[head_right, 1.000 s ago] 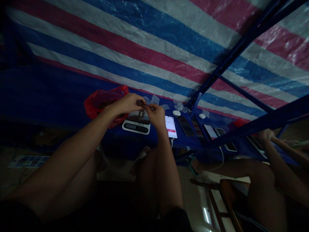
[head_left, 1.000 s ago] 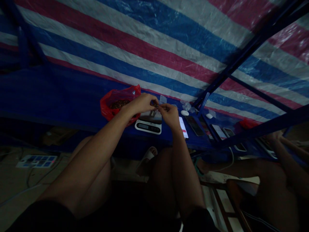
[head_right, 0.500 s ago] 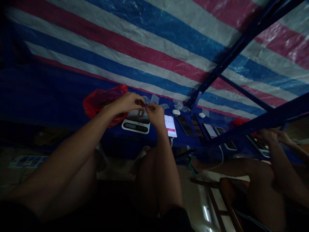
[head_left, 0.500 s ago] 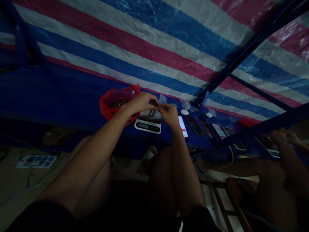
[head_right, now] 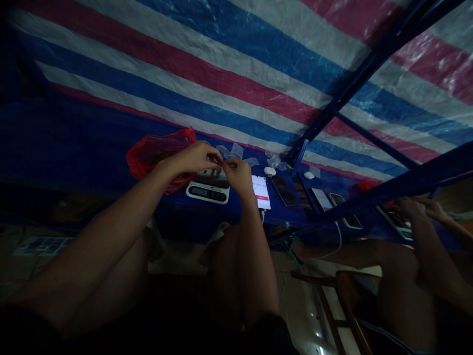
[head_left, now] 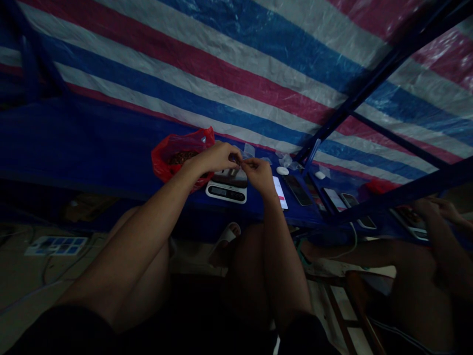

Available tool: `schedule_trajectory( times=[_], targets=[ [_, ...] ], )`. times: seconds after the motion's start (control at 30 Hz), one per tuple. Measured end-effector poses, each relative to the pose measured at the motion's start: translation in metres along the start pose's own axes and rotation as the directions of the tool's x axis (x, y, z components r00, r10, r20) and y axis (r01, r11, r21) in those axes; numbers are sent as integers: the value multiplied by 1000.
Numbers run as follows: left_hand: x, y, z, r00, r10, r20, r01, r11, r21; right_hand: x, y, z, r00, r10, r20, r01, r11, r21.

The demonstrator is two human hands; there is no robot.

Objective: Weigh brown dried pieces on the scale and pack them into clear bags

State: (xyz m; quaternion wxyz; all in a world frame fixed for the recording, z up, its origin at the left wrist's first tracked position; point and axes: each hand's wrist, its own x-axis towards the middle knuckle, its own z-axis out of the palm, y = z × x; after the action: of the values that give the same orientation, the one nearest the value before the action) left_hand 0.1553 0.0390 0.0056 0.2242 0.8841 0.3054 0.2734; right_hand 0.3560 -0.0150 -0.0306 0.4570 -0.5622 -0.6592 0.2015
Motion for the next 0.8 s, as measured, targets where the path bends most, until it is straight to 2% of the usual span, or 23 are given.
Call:
schedule_trajectory(
  times=[0.27, 0.47, 0.57, 0.7, 0.8],
  targets=[
    [-2, 5, -4, 1000, -28, -1, 28, 999, -17, 1, -1, -2, 1000, 9, 10, -9, 1000, -2],
    [-7, 1, -11, 994, -86, -72, 89, 996, 28, 1, -2, -1, 1000, 15, -15, -15, 1000, 15],
    [-13, -2, -16, 987, -163, 6, 162, 982, 102, 1, -1, -1, 999, 10, -31, -9, 1000, 13],
    [-21, -4, -18, 935, -317, 160, 279, 934, 225, 0, -3, -1, 999, 4, -36, -4, 1000, 6],
    [-22, -5, -15, 935, -307, 177, 262, 934, 242, 0, -5, -1, 999, 9, -35, -9, 1000, 11]
  ],
)
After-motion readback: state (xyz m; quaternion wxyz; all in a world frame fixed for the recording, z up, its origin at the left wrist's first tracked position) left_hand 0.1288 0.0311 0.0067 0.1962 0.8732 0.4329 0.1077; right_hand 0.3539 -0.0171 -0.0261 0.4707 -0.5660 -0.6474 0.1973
